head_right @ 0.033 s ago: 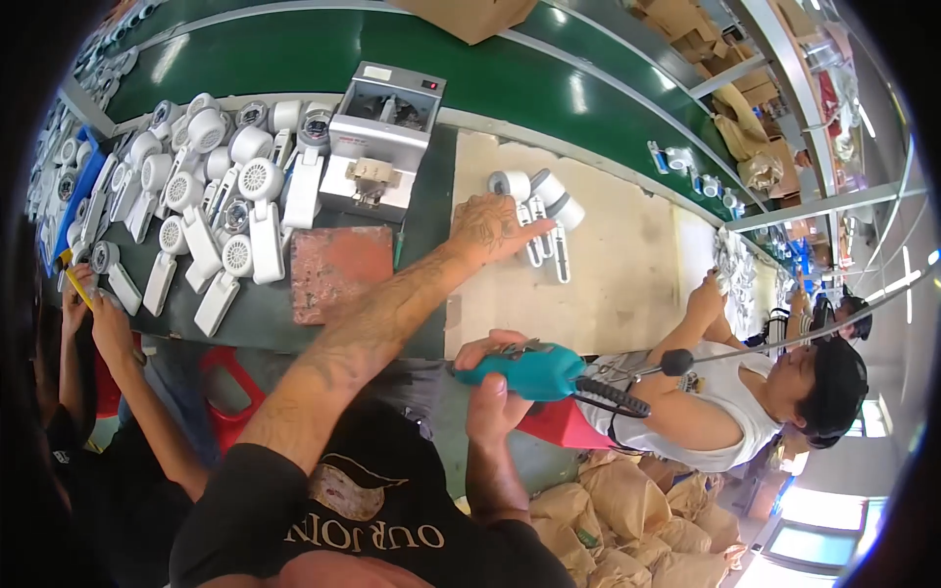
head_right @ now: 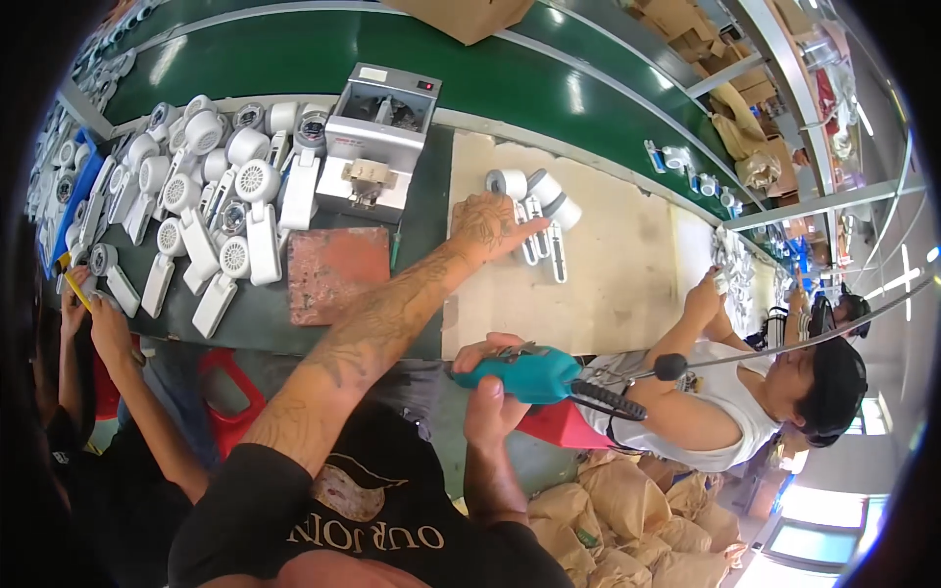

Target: The person assembles portable fans by fitting components together, driving screws into the hinges using a power screwdriver, and placing the assembled fans onto a board.

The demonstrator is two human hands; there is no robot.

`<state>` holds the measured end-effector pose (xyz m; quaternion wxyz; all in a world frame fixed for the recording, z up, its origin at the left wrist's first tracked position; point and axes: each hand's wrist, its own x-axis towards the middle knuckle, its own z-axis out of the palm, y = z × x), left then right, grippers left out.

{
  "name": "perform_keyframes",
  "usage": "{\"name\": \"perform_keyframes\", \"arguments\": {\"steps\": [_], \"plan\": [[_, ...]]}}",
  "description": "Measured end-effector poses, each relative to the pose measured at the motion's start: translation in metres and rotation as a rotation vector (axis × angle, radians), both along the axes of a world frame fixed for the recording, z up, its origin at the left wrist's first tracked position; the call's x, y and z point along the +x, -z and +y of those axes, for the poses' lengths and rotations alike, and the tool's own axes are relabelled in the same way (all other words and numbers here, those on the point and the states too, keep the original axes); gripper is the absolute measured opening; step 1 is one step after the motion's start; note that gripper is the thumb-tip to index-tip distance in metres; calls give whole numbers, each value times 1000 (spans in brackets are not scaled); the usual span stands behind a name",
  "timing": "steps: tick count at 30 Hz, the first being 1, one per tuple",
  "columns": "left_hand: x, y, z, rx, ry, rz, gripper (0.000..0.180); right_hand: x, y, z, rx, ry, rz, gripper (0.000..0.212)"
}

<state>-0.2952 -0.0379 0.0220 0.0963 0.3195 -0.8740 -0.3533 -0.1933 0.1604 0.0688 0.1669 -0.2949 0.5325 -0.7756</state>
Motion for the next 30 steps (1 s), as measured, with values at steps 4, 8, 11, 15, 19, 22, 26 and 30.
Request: {"name": "perform_keyframes", "arguments": {"steps": [4, 8, 11, 15, 19, 22, 26, 30], "plan": [[-9, 43, 5, -101, -142, 188, 46, 2, -1, 13, 51, -6, 9, 70], [12, 35, -13, -222, -222, 220, 38, -9, 3, 18, 105, -91, 26, 62], [42, 22, -14, -250, -132, 294, 36, -13, 4, 5, 146, -132, 24, 61], [89, -2, -2, -307, -75, 589, 29, -14, 4, -14, 163, -124, 11, 67], [163, -22, -2, -325, -25, 617, 27, -16, 0, -27, 100, -193, -103, 78], [208, -15, -11, -345, -36, 609, 26, -10, -11, -52, 56, -209, -129, 86], [244, -5, -28, -302, 12, 380, 24, -19, -23, -104, -100, -312, -94, 69], [244, 3, -35, -352, 55, 421, 30, -11, -19, -179, -149, -324, -23, 62]]}}
